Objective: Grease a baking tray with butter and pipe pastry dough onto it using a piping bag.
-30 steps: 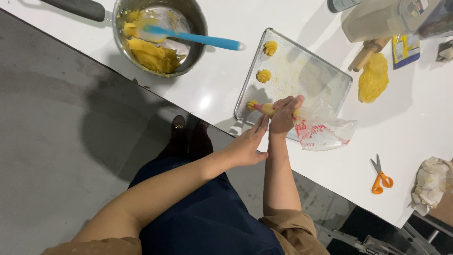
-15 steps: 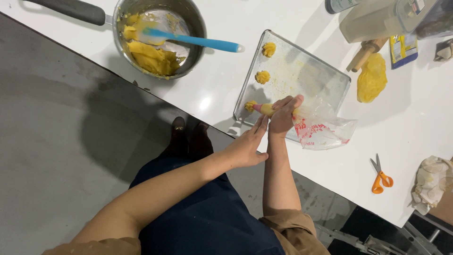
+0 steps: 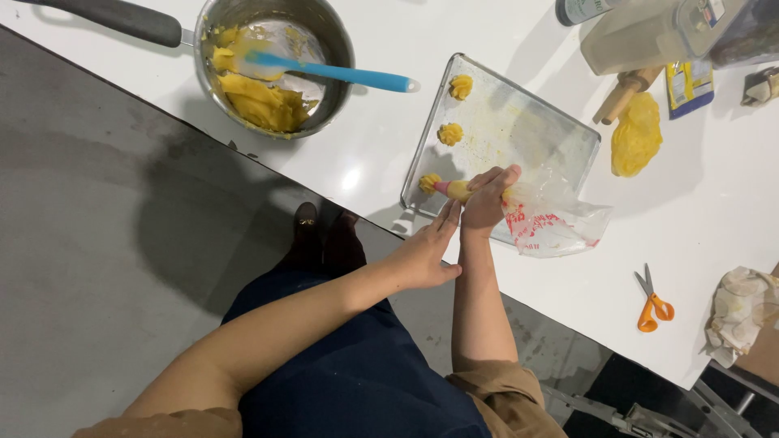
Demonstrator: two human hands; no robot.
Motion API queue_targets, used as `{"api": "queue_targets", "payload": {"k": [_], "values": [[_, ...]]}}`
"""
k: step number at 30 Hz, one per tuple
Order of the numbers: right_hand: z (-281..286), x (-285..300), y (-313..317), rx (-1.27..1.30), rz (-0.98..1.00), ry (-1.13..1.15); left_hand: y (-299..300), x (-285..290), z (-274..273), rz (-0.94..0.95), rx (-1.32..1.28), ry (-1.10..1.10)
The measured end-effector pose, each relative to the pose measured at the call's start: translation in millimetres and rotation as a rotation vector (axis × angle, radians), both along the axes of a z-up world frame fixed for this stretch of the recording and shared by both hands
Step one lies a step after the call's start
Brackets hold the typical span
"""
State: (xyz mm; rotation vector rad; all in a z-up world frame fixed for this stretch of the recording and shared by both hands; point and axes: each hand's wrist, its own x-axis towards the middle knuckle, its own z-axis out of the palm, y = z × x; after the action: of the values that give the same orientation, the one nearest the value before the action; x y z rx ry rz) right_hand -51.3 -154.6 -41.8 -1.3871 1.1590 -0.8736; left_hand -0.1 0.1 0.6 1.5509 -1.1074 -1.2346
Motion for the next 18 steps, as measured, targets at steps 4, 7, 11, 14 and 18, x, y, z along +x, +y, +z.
{"api": "queue_targets", "payload": {"k": [4, 7, 11, 14, 18], "values": [[22, 12, 9, 0.099, -0.017, -0.051, 0, -1, -1, 0.014, -0.004, -0.001], [24, 12, 12, 0.181, -0.045, -0.085, 0, -3, -4, 0.025, -0.025, 0.007], [25, 7, 13, 0.120, -0.069, -0.169, 1, -2, 3, 0.051, -0.088, 0.002], [44, 1, 12, 0.050, -0.093, -0.256, 4, 2, 29, 0.009, -0.080, 0.005], [87, -19, 2, 0.025, -0.153, -0.445, 17, 3, 52, -0.130, -0.048, 0.059]]}}
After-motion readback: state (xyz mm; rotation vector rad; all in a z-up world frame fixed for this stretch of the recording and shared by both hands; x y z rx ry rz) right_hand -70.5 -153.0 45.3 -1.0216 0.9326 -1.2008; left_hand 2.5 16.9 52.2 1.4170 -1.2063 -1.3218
